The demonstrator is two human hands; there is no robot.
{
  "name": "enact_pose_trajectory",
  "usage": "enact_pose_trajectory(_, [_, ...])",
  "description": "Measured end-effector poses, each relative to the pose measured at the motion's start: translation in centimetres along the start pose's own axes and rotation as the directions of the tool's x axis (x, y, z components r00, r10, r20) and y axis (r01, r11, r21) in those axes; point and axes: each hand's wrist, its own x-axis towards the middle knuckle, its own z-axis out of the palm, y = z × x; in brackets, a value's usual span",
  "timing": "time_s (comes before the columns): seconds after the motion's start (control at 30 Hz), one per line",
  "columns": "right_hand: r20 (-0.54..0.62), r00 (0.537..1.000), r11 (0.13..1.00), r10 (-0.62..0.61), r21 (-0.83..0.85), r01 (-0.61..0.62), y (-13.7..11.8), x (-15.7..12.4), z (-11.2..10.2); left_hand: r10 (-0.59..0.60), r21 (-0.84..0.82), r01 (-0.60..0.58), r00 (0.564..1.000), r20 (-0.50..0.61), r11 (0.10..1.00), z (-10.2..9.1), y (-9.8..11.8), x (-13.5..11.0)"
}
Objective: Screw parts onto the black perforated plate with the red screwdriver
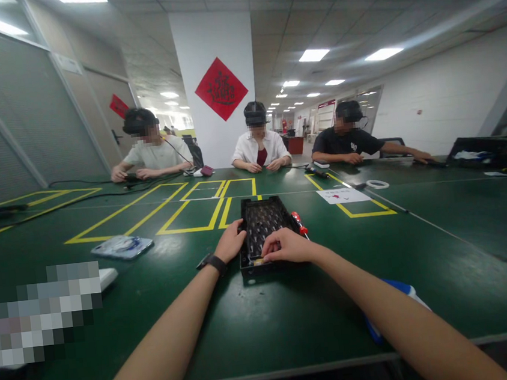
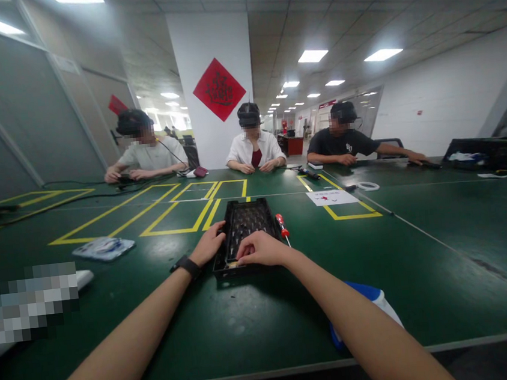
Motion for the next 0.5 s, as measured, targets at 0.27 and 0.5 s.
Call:
enact_pose_trajectory(0.27, [0.001, 1.000, 1.000, 0.001, -0.005, -0.001, -0.55, -0.08, -0.15, -0.002, -0.002, 0.002, 1.000, -0.006, 1.000, 0.16, -0.19, 0.13])
enact_pose_trajectory(0.5, [0.018, 1.000, 1.000, 0.002, 0.002, -0.002, -0.21, -0.05, 0.01, -0.002, -0.005, 0.002, 1.000, -0.012, 1.000, 0.23, -0.44, 0.16])
